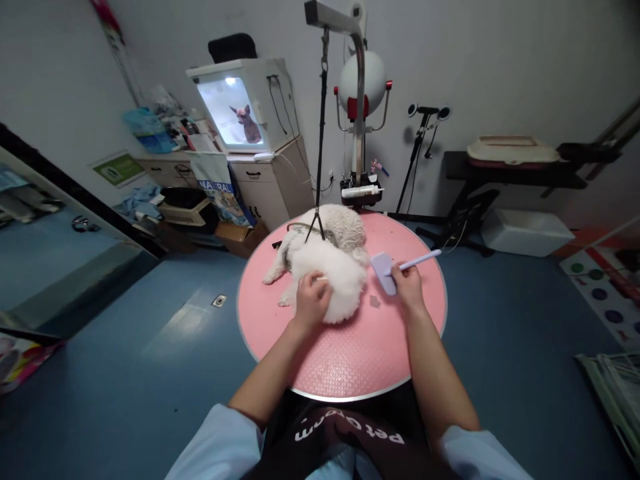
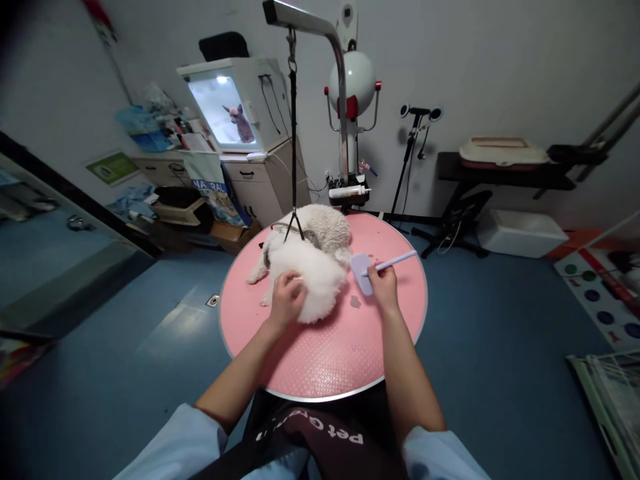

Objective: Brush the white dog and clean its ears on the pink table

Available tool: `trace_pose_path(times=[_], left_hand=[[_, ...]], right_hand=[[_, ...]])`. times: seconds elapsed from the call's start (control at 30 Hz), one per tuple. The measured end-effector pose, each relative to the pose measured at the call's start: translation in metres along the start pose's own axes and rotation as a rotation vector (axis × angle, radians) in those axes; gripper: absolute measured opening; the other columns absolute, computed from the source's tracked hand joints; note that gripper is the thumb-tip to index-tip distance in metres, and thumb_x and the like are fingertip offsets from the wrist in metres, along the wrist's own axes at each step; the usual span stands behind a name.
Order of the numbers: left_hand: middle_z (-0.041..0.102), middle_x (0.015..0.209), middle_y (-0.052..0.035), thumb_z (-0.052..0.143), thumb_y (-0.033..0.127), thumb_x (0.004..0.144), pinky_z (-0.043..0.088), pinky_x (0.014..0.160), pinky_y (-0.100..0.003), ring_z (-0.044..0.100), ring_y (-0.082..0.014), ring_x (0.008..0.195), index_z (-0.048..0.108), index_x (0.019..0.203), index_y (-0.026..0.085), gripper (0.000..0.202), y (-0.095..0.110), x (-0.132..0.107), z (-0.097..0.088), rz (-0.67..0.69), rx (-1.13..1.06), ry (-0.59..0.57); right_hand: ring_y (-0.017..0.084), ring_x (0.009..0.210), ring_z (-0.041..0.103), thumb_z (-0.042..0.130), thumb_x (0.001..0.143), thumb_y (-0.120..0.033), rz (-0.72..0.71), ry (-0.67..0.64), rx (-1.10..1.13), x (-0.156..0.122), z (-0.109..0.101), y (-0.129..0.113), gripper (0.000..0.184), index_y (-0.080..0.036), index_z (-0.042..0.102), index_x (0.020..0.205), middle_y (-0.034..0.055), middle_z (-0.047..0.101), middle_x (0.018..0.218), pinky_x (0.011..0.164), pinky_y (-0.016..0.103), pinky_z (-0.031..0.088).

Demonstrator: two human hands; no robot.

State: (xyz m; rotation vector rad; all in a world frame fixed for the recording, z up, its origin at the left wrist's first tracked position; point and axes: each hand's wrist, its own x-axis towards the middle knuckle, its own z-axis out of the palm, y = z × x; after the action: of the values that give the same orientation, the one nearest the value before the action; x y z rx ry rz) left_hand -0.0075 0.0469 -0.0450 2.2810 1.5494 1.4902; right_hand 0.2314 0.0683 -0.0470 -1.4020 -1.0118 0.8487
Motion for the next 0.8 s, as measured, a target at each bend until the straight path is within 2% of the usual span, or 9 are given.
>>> trace_pose_path(times=[0.07, 0.17, 0.27, 0.33, 0.47, 0.5, 0.63, 0.73, 0.8], left_hand=[[0.054, 0.095, -0.0073, 0.057, 0.019, 0.079, 0.046, 0.082, -0.033, 0.052, -0.0182, 0.092, 0.065, 0.076, 0.018, 0.008, -0.001, -0.008, 0.003, 0.073, 0.011, 0.075], [0.050, 0.086, -0.0054, 0.057, 0.018, 0.079, 0.046, 0.075, -0.031, 0.050, -0.0165, 0.084, 0.064, 0.076, 0.018, 0.007, -0.004, -0.015, 0.006, 0.145, -0.017, 0.154], [0.047, 0.076, -0.0027, 0.056, 0.015, 0.078, 0.045, 0.073, -0.032, 0.047, -0.0152, 0.076, 0.061, 0.075, 0.019, 0.008, -0.008, -0.019, 0.004, 0.201, -0.057, 0.159], [0.047, 0.072, -0.0016, 0.054, 0.013, 0.078, 0.044, 0.075, -0.033, 0.045, -0.0146, 0.073, 0.060, 0.073, 0.019, 0.009, -0.011, -0.020, 0.003, 0.222, -0.073, 0.135], [0.053, 0.069, -0.0020, 0.055, 0.011, 0.076, 0.038, 0.069, -0.032, 0.046, -0.0154, 0.071, 0.059, 0.075, 0.019, 0.010, -0.014, -0.020, 0.003, 0.320, -0.041, 0.126], [0.054, 0.068, -0.0021, 0.054, 0.011, 0.076, 0.036, 0.067, -0.032, 0.047, -0.0155, 0.070, 0.059, 0.075, 0.019, 0.010, -0.015, -0.020, 0.003, 0.339, -0.030, 0.120], [0.057, 0.066, -0.0023, 0.053, 0.012, 0.077, 0.033, 0.065, -0.032, 0.049, -0.0150, 0.067, 0.059, 0.072, 0.019, 0.010, -0.015, -0.017, 0.003, 0.362, -0.026, 0.079], [0.058, 0.066, -0.0026, 0.052, 0.013, 0.078, 0.034, 0.066, -0.032, 0.050, -0.0152, 0.066, 0.060, 0.073, 0.019, 0.011, -0.014, -0.013, 0.000, 0.374, -0.022, 0.049], [0.058, 0.065, -0.0024, 0.051, 0.014, 0.079, 0.035, 0.066, -0.032, 0.049, -0.0153, 0.065, 0.061, 0.074, 0.019, 0.012, -0.012, -0.009, -0.003, 0.359, -0.012, -0.001]], right_hand=[[0.014, 0.071, 0.059, 0.053, 0.074, -0.052, -0.083, -0.041, 0.116, -0.009, 0.010, -0.028, 0.040, -0.021, 0.046, 0.097, 0.0009, 0.060, 0.083, 0.064, 0.027, 0.047], [0.016, 0.072, 0.058, 0.060, 0.070, -0.043, -0.187, -0.352, -0.062, -0.012, 0.029, -0.067, 0.033, -0.021, 0.050, 0.093, 0.0007, 0.061, 0.082, 0.065, 0.028, 0.047], [0.018, 0.071, 0.056, 0.060, 0.069, -0.037, -0.219, -0.162, -0.344, 0.000, 0.036, -0.093, 0.028, -0.019, 0.052, 0.088, 0.0032, 0.061, 0.080, 0.066, 0.031, 0.045], [0.019, 0.074, 0.056, 0.056, 0.073, -0.038, -0.270, 0.038, -0.373, 0.005, 0.035, -0.101, 0.027, -0.018, 0.051, 0.091, 0.0054, 0.061, 0.084, 0.066, 0.031, 0.044], [0.018, 0.069, 0.056, 0.056, 0.073, -0.035, -0.321, -0.423, -0.493, 0.003, 0.038, -0.107, 0.024, -0.019, 0.053, 0.090, 0.0037, 0.062, 0.081, 0.062, 0.029, 0.043], [0.018, 0.068, 0.056, 0.057, 0.073, -0.034, -0.304, -0.432, -0.549, 0.003, 0.039, -0.109, 0.023, -0.018, 0.053, 0.090, 0.0041, 0.062, 0.080, 0.062, 0.030, 0.043], [0.020, 0.075, 0.056, 0.051, 0.077, -0.037, -0.325, -0.076, -0.594, 0.004, 0.043, -0.117, 0.026, -0.017, 0.051, 0.094, 0.0083, 0.061, 0.088, 0.066, 0.032, 0.043], [0.018, 0.072, 0.056, 0.055, 0.075, -0.035, -0.356, -0.418, -0.590, 0.003, 0.048, -0.120, 0.025, -0.018, 0.053, 0.094, 0.0049, 0.062, 0.085, 0.066, 0.029, 0.043], [0.018, 0.071, 0.055, 0.055, 0.075, -0.035, -0.317, -0.398, -0.625, 0.003, 0.050, -0.119, 0.025, -0.018, 0.052, 0.093, 0.0043, 0.062, 0.084, 0.065, 0.029, 0.043]])
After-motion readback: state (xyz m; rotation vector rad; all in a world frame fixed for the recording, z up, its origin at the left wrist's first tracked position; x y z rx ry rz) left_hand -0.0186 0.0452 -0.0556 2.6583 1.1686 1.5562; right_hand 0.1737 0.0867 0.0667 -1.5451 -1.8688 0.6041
